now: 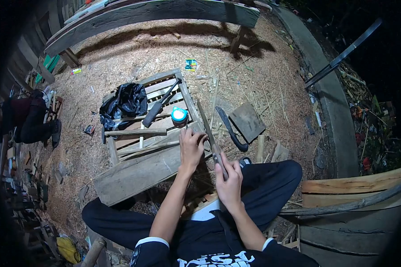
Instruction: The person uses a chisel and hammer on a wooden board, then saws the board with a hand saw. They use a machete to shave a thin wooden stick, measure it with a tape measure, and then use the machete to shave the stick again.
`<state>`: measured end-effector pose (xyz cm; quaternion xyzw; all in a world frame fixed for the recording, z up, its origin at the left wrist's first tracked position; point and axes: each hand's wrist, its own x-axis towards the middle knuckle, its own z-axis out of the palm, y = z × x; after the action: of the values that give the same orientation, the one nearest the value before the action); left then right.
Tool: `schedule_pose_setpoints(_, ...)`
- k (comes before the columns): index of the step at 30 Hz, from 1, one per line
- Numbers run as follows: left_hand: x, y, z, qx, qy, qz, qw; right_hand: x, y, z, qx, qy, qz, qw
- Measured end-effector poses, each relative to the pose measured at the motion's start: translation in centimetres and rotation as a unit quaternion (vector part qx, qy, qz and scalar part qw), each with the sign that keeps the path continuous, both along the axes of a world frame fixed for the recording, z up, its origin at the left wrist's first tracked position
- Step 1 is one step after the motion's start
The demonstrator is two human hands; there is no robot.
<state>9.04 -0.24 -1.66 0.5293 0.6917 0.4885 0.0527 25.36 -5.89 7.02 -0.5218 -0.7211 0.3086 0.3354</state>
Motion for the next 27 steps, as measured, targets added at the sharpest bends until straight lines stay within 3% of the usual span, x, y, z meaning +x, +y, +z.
schedule_pose_setpoints(4, 0.0, 0.1, -0.1, -0.003, 0.029, 0.009, 1.0, 1.8, -2.8, 0.6, -0.034, -0.018, -0.002, 0.999)
schedule_pose_setpoints(10, -0.1, -0.3, 0.4, -0.026, 0.033, -0.004, 0.999, 1.0, -1.2, 0.7, -0.011, -0.006, -0.002, 1.0)
schedule_pose_setpoints(18, -1.7, 0.2, -0.7, -0.028, 0.094, -0.071, 0.993, 1.1, -0.9, 0.9, -0.044, -0.002, -0.006, 0.999)
schedule_pose_setpoints(20, -2.6, 0.2, -0.7, -0.027, 0.086, -0.138, 0.986, 2.1, -1.6, 0.8, -0.024, -0.012, 0.003, 1.0)
schedule_pose_setpoints(27, -2.7, 0.5, -0.6, -0.003, 0.073, -0.136, 0.988, 1.3, -1.2, 0.8, -0.012, -0.006, -0.008, 1.0)
